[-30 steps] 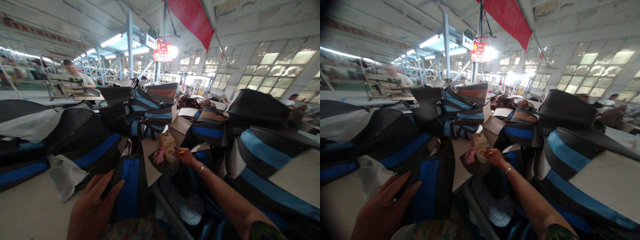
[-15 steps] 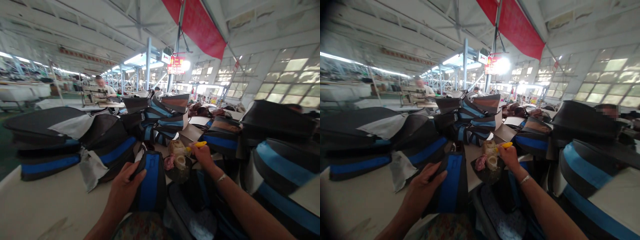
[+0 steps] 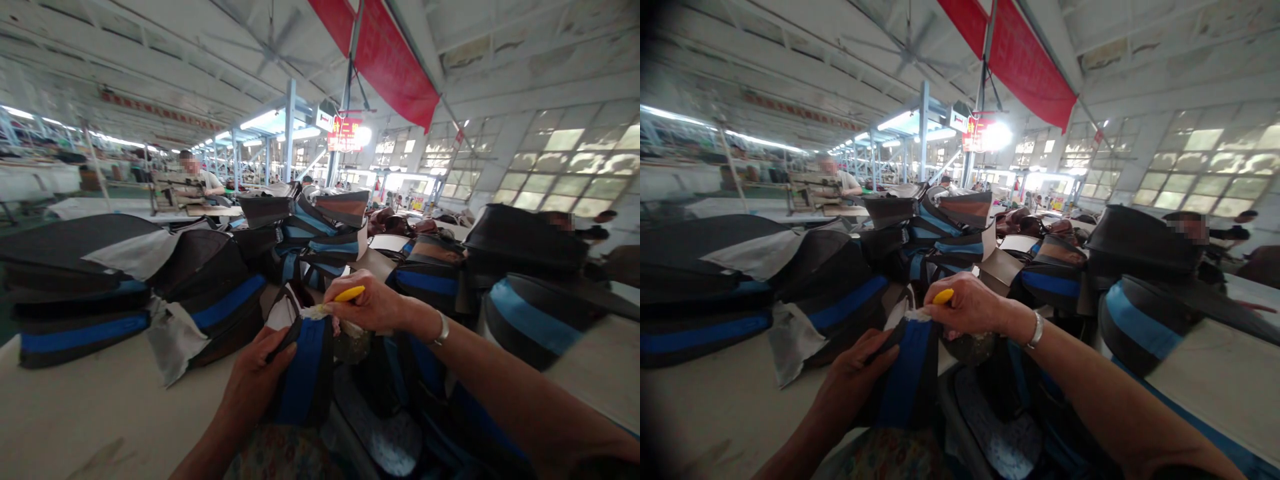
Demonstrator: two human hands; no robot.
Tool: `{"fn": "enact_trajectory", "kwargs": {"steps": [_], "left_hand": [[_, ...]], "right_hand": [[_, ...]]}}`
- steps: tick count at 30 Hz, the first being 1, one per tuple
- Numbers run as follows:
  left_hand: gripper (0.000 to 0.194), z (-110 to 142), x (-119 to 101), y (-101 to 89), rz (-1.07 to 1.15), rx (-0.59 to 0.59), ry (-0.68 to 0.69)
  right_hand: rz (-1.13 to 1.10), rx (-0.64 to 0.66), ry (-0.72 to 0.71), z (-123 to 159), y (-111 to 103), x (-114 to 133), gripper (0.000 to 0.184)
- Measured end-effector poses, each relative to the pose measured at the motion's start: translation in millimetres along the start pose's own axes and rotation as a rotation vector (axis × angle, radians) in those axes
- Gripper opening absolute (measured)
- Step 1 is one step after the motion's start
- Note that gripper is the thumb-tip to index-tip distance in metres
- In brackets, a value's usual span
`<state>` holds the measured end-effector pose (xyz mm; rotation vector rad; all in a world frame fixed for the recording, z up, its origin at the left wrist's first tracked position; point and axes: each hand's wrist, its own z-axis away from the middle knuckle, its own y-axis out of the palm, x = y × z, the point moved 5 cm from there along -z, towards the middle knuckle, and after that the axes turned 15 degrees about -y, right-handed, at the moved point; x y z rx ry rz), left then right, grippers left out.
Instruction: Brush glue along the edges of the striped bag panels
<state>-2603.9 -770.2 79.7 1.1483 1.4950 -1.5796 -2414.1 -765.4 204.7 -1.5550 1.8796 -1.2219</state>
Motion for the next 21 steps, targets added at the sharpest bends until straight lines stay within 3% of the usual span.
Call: {"fn": "enact_trajectory", "kwargs": {"steps": [3, 6, 11, 14, 16, 18, 21], "left_hand": [[0.036, -1, 1, 1.0, -0.002, 0.005, 0.018], [0.037, -1, 0, 3.1, 0.005, 0.019, 0.027], [0.04, 1, 0, 1.5, -0.001, 0.002, 0.01], [0.037, 2, -1, 1.1, -0.038, -0.033, 0.051], [0.035, 3, -2, 2.6, -0.077, -0.073, 0.106], [0.033, 5, -4, 5.3, -0.152, -0.147, 0.18], [0.031, 12, -6, 13.6, -0.408, -0.312, 0.321]], "right_hand": [[0.068, -0.047, 0.019, 2, -12, 2, 0.011], [-0.069, -0.153, 0.044, -3, -10, 6, 0.017], [-0.094, -0.019, 0.056, -3, 4, 8, 0.01], [-0.056, -0.076, 0.097, 4, -5, 9, 0.012], [-0.1, -0.106, 0.116, 8, -7, 9, 0.013], [-0.121, -0.056, 0.13, 10, -5, 7, 0.012], [0.006, -0.036, 0.161, 10, -9, 5, 0.012]]}}
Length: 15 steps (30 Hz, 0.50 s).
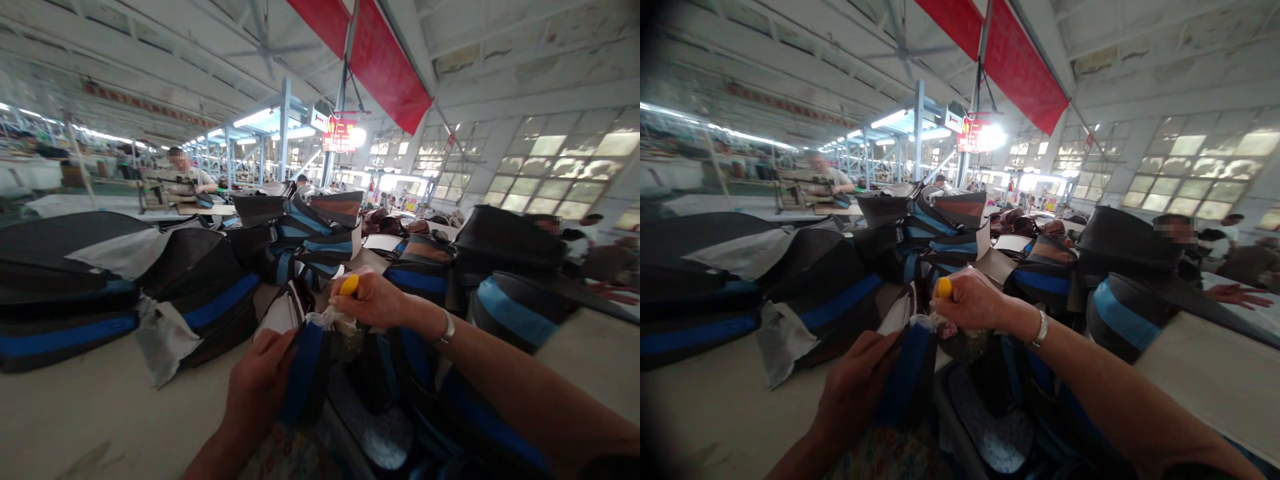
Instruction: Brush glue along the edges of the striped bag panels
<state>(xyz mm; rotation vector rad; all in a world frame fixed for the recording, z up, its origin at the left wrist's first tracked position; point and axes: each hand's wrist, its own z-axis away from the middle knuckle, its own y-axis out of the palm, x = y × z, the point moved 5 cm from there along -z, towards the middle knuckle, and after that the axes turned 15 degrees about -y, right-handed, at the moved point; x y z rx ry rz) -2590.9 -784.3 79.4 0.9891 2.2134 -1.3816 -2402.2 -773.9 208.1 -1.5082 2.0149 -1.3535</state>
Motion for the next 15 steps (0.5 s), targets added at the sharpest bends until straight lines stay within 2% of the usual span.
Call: {"fn": "enact_trajectory", "kwargs": {"steps": [4, 5, 7, 9, 10, 12, 14, 15], "left_hand": [[0.033, 14, -15, 9.6, -0.356, -0.197, 0.28], [0.034, 17, -17, 11.5, -0.388, -0.229, 0.336], [0.036, 21, -22, 14.6, -0.424, -0.256, 0.405], [0.036, 23, -25, 17.0, -0.457, -0.261, 0.441], [0.036, 24, -26, 18.1, -0.474, -0.263, 0.456], [0.036, 27, -29, 19.9, -0.494, -0.269, 0.488], [0.036, 30, -31, 21.5, -0.497, -0.276, 0.509], [0.036, 31, -31, 22.3, -0.494, -0.278, 0.514]], "right_hand": [[-0.075, -0.164, 0.018, -6, -9, 10, 0.021], [-0.111, -0.153, 0.026, -8, -7, 13, 0.023], [-0.081, -0.038, 0.043, -13, 3, 16, 0.024], [0.063, 0.102, 0.054, -17, 12, 16, 0.025], [0.156, 0.132, 0.054, -19, 13, 15, 0.027], [0.288, 0.11, 0.063, -22, 9, 16, 0.03], [0.311, 0.085, 0.075, -24, 7, 18, 0.03], [0.303, 0.117, 0.077, -24, 9, 19, 0.029]]}}
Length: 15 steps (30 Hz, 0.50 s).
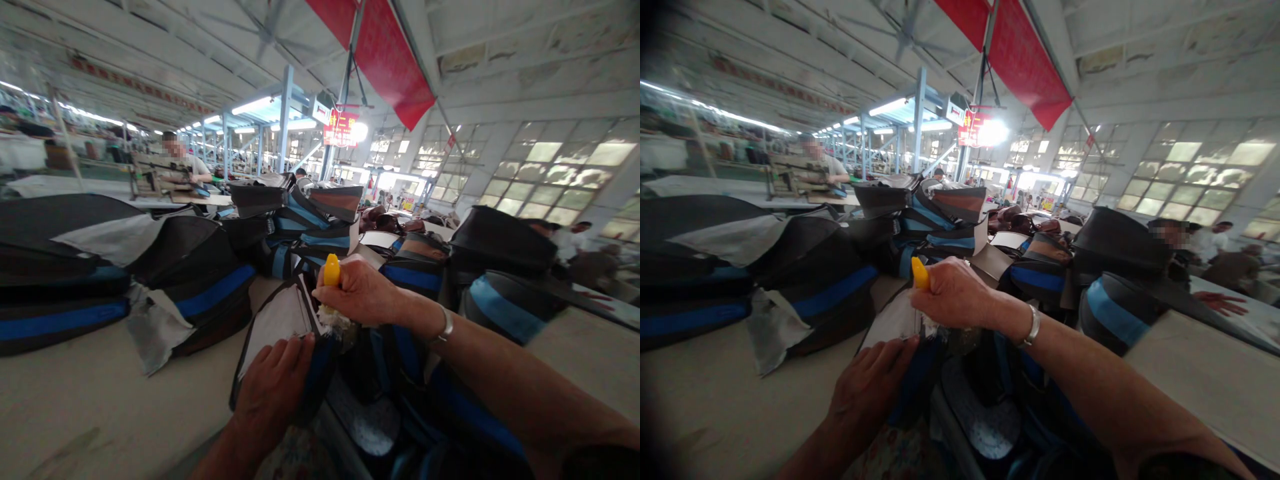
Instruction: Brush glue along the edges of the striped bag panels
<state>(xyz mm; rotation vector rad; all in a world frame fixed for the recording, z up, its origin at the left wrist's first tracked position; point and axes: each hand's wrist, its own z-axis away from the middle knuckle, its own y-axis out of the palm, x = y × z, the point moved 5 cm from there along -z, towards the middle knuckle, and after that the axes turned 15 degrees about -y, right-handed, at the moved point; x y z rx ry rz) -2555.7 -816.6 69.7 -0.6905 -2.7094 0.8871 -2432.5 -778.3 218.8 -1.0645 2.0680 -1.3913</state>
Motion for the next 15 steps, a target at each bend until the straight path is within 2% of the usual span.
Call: {"fn": "enact_trajectory", "kwargs": {"steps": [3, 4, 7, 10, 12, 13, 15], "left_hand": [[0.035, 4, -1, 2.6, 0.01, 0.005, 0.008], [0.035, 5, 0, 3.4, 0.011, 0.006, 0.011], [0.037, 7, 2, 4.3, 0.028, 0.01, 0.018], [0.036, 6, 9, -0.3, 0.079, -0.013, 0.001], [0.032, 5, 22, -5.6, 0.136, -0.054, -0.046], [0.029, 4, 31, -8.1, 0.174, -0.076, -0.086], [0.023, 5, 54, -10.7, 0.254, -0.114, -0.205]], "right_hand": [[0.072, 0.167, -0.006, -1, 9, 6, 0.028], [0.116, 0.177, -0.003, -1, 9, 7, 0.027], [0.106, 0.098, 0.014, -2, 9, 8, 0.025], [0.039, 0.081, -0.017, -2, 11, 6, 0.029], [0.003, -0.051, -0.001, -2, 5, -2, 0.025], [-0.077, -0.191, 0.042, 0, -1, -9, 0.022], [-0.434, -0.527, 0.164, 10, -7, -25, 0.02]]}}
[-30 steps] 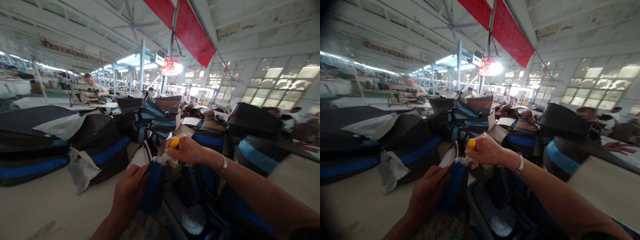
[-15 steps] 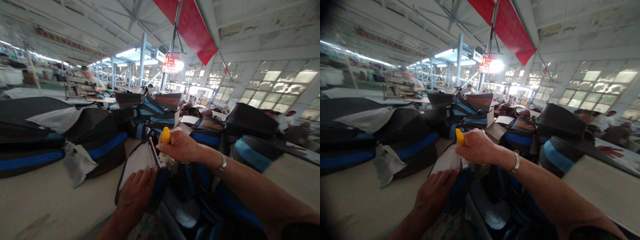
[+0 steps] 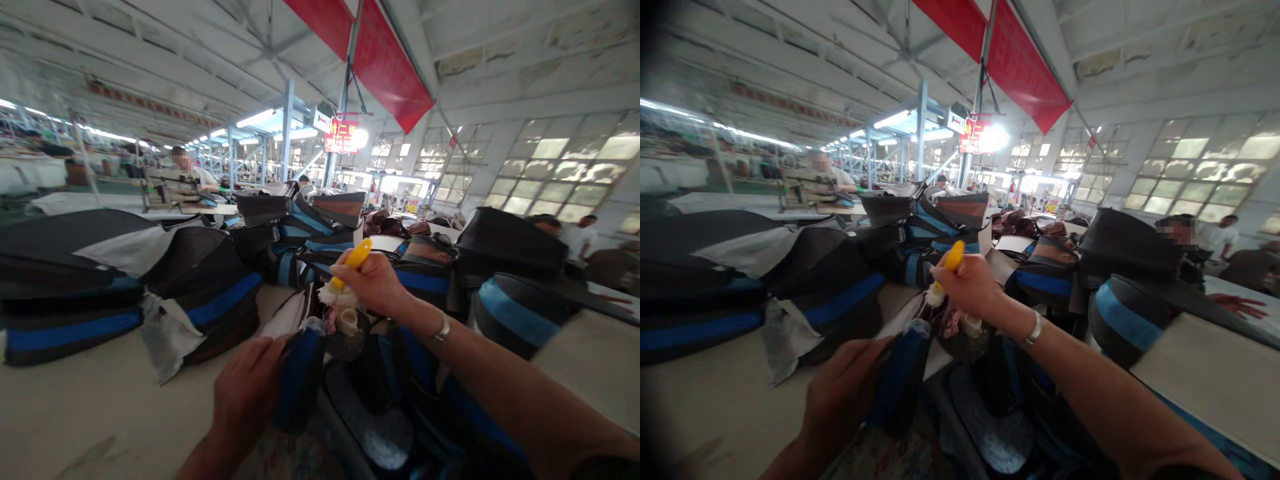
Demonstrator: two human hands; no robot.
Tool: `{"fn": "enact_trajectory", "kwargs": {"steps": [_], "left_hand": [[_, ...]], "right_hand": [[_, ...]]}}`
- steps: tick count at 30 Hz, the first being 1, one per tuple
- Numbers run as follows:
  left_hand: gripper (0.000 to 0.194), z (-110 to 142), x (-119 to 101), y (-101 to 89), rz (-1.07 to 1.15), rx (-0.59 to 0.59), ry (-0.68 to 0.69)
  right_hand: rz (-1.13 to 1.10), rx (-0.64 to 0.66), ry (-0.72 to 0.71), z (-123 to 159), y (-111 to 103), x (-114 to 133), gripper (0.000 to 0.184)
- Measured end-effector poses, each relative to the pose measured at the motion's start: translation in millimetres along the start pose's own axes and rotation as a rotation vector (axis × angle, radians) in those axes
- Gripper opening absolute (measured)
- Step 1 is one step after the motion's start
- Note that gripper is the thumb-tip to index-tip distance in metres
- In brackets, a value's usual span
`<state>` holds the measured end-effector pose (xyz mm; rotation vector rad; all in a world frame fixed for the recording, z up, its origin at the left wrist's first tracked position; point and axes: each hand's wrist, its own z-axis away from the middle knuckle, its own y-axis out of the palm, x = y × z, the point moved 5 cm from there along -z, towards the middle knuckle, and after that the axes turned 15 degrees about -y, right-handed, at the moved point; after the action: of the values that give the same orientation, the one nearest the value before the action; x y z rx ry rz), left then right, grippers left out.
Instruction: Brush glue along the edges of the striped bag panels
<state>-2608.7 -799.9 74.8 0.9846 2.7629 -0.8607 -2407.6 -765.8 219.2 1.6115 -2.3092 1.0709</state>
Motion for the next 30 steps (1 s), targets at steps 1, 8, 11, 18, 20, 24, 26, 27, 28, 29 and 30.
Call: {"fn": "enact_trajectory", "kwargs": {"steps": [1, 8, 11, 18, 20, 24, 26, 27, 28, 29, 30], "left_hand": [[0.02, -1, 13, -2.7, 0.03, -0.012, -0.075], [0.026, 15, 78, -19.8, -0.025, -0.196, -0.511], [0.019, 24, 68, -26.2, -0.17, -0.194, -0.376], [0.059, 45, 64, -16.7, -0.13, -0.012, -0.501], [0.049, 44, 72, -17.8, -0.025, -0.049, -0.585], [0.032, 29, 81, -18.5, 0.284, 0.111, -0.759], [0.031, 19, 79, -21.3, 0.381, 0.181, -0.828], [0.032, 15, 78, -23.2, 0.417, 0.196, -0.856], [0.033, 11, 77, -25.0, 0.442, 0.203, -0.882], [0.034, 8, 76, -26.2, 0.459, 0.209, -0.901], [0.034, 6, 75, -27.0, 0.469, 0.217, -0.917]], "right_hand": [[-0.237, -0.136, 0.098, 5, -1, -9, 0.02], [-1.318, -0.319, 0.624, 68, 102, -54, 0.019], [-1.477, -0.436, 0.709, 75, 143, -59, 0.021], [-1.614, -0.526, 0.841, 65, 184, -50, 0.032], [-1.604, -0.526, 0.822, 60, 178, -49, 0.03], [-1.372, -0.564, 0.607, 42, 138, -49, 0.021], [-1.123, -0.577, 0.384, 32, 114, -40, 0.019], [-0.995, -0.559, 0.28, 28, 105, -33, 0.019], [-0.878, -0.525, 0.197, 25, 101, -25, 0.018], [-0.776, -0.473, 0.125, 23, 99, -17, 0.018], [-0.681, -0.405, 0.052, 20, 100, -10, 0.017]]}}
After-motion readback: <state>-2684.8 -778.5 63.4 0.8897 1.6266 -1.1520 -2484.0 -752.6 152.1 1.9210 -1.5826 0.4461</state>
